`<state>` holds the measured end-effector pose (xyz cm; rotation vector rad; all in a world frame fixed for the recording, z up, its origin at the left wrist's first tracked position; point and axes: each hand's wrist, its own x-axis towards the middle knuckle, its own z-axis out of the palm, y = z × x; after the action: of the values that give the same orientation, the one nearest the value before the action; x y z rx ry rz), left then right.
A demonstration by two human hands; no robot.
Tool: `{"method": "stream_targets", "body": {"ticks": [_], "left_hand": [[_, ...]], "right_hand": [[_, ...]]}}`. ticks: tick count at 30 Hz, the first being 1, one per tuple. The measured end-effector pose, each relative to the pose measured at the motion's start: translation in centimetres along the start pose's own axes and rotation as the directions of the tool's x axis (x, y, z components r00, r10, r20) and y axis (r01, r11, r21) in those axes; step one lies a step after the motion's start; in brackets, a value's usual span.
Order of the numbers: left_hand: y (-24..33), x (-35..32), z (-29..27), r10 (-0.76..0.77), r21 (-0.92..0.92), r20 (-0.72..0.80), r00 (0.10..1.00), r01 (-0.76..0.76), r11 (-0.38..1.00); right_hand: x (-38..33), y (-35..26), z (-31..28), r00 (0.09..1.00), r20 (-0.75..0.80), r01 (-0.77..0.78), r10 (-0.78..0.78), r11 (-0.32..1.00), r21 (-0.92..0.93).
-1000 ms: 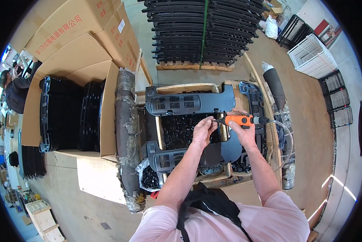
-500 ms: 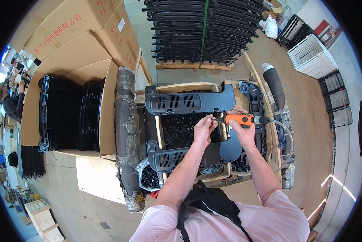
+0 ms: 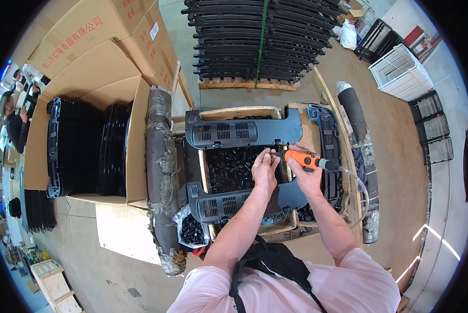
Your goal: Assembling plastic housings by inserting screws using a power screwdriver.
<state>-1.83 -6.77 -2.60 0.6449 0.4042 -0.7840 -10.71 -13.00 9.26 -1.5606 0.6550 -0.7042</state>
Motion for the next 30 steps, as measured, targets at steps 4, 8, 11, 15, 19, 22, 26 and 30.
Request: {"method": "stream_targets", "body": {"ticks": [4, 8, 11, 15, 19, 22, 26, 30], "left_hand": [[0.0, 0.0, 0.7, -0.028, -0.029, -0.069, 0.997, 0.026, 0.999], [0.4, 0.5, 0.1, -0.076, 0.004, -0.112, 0.991, 0.077, 0.997], [1.3, 1.3, -0.6, -0.123, 0.109, -0.101, 0.987, 0.134, 0.985], [2.6, 3.0, -1.0, -0.130, 0.222, -0.094, 0.987, 0.148, 0.964], [3.6, 4.4, -1.2, -0.107, 0.314, -0.127, 0.986, 0.143, 0.939], [3.8, 4.8, -1.2, -0.102, 0.371, -0.163, 0.981, 0.157, 0.915], [3.7, 5.1, -1.5, -0.074, 0.393, -0.131, 0.989, 0.120, 0.911], [3.5, 5.2, -1.3, -0.050, 0.397, -0.119, 0.992, 0.094, 0.913]], "right_hand": [[0.0, 0.7, -0.1, 0.998, 0.007, 0.058, -0.058, 0.998, -0.003], [1.1, -0.1, -0.2, 0.998, -0.009, 0.060, -0.060, 0.998, -0.019], [2.3, -1.2, -0.8, 0.999, -0.051, 0.000, -0.003, 0.998, -0.063], [4.0, -0.1, -1.7, 0.998, -0.048, 0.026, -0.029, 0.997, -0.073], [4.8, 0.1, -1.4, 1.000, -0.029, -0.001, -0.001, 0.999, -0.051], [4.9, -0.2, -0.7, 1.000, -0.015, -0.026, 0.026, 0.998, -0.053], [5.4, 0.3, -0.5, 1.000, 0.002, -0.023, 0.024, 0.991, -0.136], [6.2, 0.2, -0.4, 0.998, 0.065, 0.007, 0.007, 0.976, -0.218]]}}
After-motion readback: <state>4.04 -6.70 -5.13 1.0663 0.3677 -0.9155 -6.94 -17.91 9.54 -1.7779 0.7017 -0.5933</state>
